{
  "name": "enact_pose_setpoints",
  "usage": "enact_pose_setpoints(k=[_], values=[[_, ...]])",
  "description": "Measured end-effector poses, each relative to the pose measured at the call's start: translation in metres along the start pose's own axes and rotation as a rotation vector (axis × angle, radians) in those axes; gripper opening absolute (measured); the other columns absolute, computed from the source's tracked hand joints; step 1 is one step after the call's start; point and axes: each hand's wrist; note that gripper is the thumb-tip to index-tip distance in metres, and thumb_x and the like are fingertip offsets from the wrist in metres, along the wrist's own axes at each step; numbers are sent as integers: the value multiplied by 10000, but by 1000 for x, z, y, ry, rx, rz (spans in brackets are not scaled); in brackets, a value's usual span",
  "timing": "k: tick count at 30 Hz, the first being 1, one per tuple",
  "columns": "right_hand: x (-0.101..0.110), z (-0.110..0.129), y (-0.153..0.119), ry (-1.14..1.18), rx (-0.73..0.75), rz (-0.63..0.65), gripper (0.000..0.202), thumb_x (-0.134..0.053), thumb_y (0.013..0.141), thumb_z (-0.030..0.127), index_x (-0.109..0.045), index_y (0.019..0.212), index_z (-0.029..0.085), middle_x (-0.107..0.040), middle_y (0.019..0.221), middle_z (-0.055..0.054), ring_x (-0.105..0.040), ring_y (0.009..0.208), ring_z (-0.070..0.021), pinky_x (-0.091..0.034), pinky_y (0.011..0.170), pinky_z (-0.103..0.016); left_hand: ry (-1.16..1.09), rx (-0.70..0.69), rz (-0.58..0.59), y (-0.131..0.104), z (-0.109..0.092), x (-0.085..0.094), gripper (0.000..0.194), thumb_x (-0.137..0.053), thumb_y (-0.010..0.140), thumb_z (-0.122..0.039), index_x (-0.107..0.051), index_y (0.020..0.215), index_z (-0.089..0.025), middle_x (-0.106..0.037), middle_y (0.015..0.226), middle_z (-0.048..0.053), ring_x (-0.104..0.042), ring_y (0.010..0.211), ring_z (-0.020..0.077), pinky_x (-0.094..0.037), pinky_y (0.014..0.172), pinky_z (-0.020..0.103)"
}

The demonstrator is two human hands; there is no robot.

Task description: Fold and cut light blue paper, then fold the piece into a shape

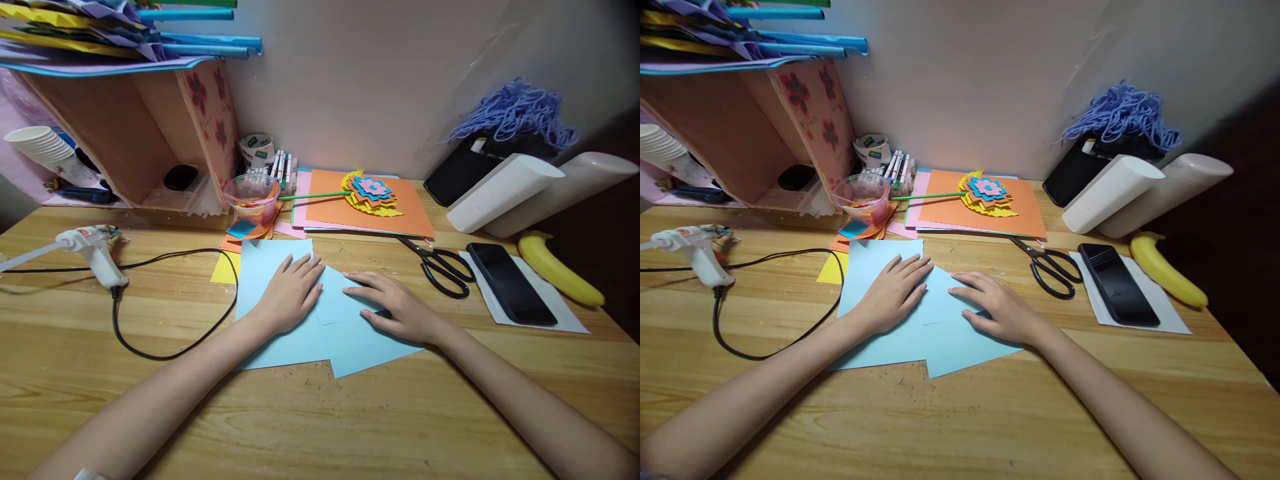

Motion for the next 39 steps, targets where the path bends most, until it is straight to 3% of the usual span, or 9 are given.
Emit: enact_pose_setpoints(k=[15,22,29,39], values=[[0,1,-1,4,-54,-6,358,-494,837,267,-536,1189,217,-497,1196,-124,-483,1107,-236,-435,910,-403,-10,-9,-1,0,0,0,438,-305,921,-337,-399,1318,-178,-371,1413,64,-297,1318,209,-203,1095,452],[2,3,2,11,-22,8,395,-487,840,270,-498,1234,250,-465,1315,-95,-449,1180,-240,-407,951,-427,-71,-206,89,0,-2,6,440,-333,911,-346,-395,1322,-199,-397,1398,51,-285,1327,186,-177,1113,432],[2,3,3,22,-13,18,409,-493,838,266,-487,1247,252,-450,1348,-83,-433,1205,-242,-389,970,-444,-88,-191,88,0,-2,5,462,-321,916,-364,-356,1345,-198,-381,1407,64,-295,1323,185,-190,1108,433],[2,3,2,40,-5,2,373,-490,842,253,-507,1215,238,-519,1224,-103,-458,1165,-239,-410,950,-433,-52,-139,100,1,-2,4,487,-304,918,-393,-343,1357,-186,-335,1434,56,-255,1338,219,-216,1097,424]])
Point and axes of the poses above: each hand's wrist, its own y-axis towards the middle knuckle, its own x-axis out of the back of the hand, z = x × y
